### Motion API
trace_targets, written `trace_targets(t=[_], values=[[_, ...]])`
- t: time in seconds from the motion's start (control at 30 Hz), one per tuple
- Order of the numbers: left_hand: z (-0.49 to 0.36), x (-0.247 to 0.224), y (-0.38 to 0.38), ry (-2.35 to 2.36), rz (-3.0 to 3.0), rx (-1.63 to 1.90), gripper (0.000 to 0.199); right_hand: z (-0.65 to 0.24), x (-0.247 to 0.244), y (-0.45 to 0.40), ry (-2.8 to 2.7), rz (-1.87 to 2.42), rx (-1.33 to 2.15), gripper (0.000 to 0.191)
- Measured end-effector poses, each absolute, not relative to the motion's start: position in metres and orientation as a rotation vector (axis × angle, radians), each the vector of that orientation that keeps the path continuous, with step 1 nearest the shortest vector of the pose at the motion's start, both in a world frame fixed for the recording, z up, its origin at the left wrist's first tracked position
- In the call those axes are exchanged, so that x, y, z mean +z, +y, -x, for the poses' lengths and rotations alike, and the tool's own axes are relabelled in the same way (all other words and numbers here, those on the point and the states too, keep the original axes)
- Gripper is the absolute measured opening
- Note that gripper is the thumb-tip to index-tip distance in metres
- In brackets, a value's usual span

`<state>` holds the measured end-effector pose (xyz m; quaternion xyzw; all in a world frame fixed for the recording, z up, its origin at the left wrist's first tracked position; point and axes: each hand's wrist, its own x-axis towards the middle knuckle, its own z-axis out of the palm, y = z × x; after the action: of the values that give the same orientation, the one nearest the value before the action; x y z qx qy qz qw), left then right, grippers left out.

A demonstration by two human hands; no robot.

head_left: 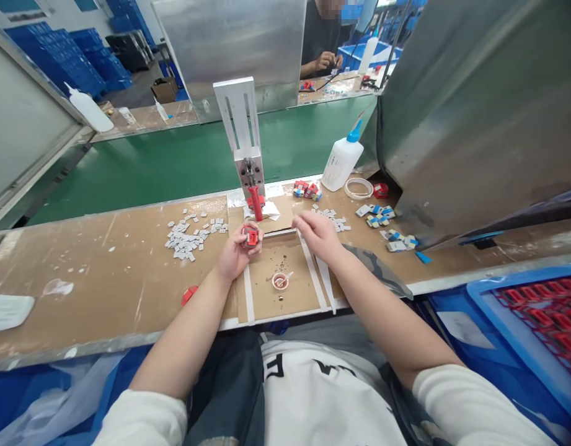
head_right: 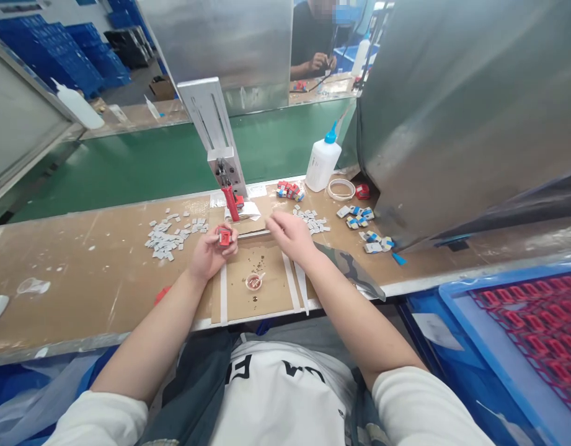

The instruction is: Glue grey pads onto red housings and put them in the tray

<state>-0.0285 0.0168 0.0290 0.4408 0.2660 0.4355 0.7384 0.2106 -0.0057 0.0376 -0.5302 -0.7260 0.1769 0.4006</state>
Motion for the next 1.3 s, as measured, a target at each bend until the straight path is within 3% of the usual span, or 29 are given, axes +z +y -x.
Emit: trace_targets(t=[0.17, 0.33, 0.73, 1.3], values=[[0.028, 0.015, 0.010, 0.836, -1.672, 1.038, 0.034, -0.185, 0.057, -0.014, -2.357, 1.289, 0.256, 0.035], [0.029, 0.009, 0.004, 0.898, -2.065, 1.043, 0.033, -0.175, 0.049, -0.014, -2.499, 1.289, 0.135, 0.033], [0.028, 0.015, 0.003, 0.912, -2.273, 1.015, 0.024, -0.175, 0.022, -0.010, -2.381, 1.044, 0.347, 0.033], [0.025, 0.005, 0.005, 0.932, -2.395, 0.965, 0.027, -0.175, 0.016, -0.016, -2.202, 1.121, 0.766, 0.037]])
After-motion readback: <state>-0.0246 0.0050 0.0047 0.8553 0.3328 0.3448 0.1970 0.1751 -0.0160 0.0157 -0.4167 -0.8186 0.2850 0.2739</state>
